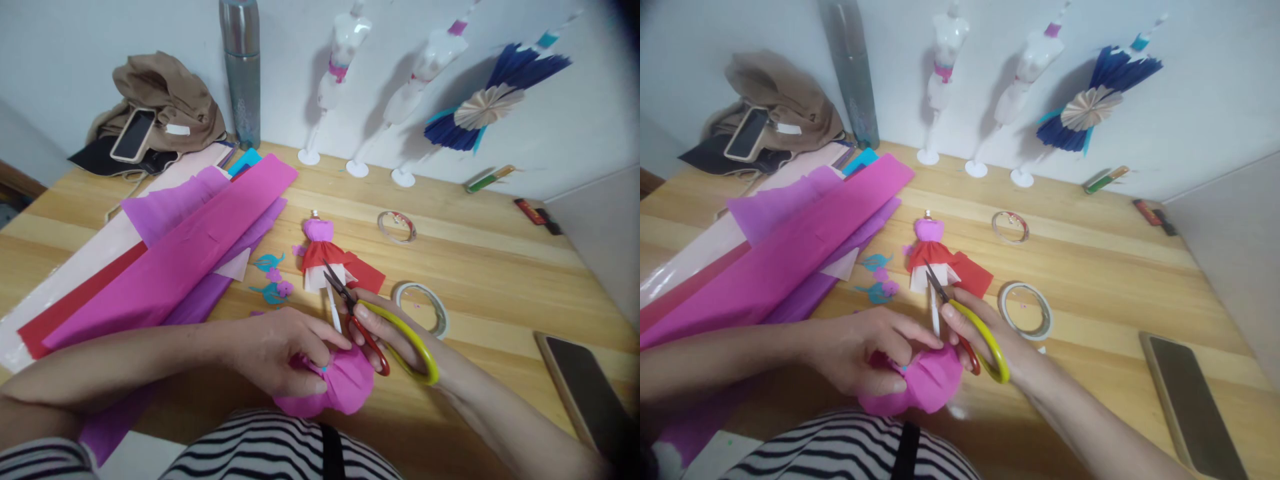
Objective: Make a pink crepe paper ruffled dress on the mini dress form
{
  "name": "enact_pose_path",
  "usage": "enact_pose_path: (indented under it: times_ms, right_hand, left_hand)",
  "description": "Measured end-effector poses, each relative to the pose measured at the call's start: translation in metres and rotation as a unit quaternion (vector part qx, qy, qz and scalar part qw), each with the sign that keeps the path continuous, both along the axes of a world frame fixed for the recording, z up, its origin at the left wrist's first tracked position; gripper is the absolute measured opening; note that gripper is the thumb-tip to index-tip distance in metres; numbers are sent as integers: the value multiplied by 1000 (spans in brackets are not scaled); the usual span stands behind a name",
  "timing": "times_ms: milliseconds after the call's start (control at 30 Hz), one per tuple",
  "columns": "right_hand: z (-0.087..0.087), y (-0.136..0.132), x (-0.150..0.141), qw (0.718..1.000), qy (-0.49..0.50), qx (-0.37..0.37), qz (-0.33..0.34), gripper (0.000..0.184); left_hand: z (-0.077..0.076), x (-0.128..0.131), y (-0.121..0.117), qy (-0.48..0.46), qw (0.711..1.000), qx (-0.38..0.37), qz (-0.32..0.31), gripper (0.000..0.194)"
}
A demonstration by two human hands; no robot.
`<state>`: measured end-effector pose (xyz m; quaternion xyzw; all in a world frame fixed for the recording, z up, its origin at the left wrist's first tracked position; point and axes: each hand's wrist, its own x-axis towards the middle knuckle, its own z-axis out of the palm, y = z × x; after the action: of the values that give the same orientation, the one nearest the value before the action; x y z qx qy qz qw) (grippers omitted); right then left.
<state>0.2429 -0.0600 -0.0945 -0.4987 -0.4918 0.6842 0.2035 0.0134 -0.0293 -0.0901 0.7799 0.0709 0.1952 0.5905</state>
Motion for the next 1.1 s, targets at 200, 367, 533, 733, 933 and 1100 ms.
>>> enact_pose_path:
  times_ms: [200, 367, 533, 733, 933, 1100]
  right_hand:
    - [8, 4, -11, 999, -24, 23, 11, 55]
    - [8, 3, -13, 1000, -26, 12, -6, 56]
    - [5, 3, -12, 1000, -21, 14, -8, 56]
    - [6, 1, -13, 1000, -17, 14, -12, 52]
    - [7, -1, -13, 1000, -18, 16, -8, 48]
    - [3, -2, -10, 1000, -27, 11, 4, 50]
  left_hand:
    - [1, -1, 1, -14, 1000, 17, -1, 29]
    - [2, -2, 1, -11, 1000, 26, -3, 32]
    - [4, -4, 0, -14, 1000, 20, -5, 27]
    - [1, -4, -1, -5, 1000, 9, -9, 22]
    - [-3, -3, 0, -19, 1000, -10, -12, 29]
    - [-2, -3, 0, -27, 999, -23, -3, 28]
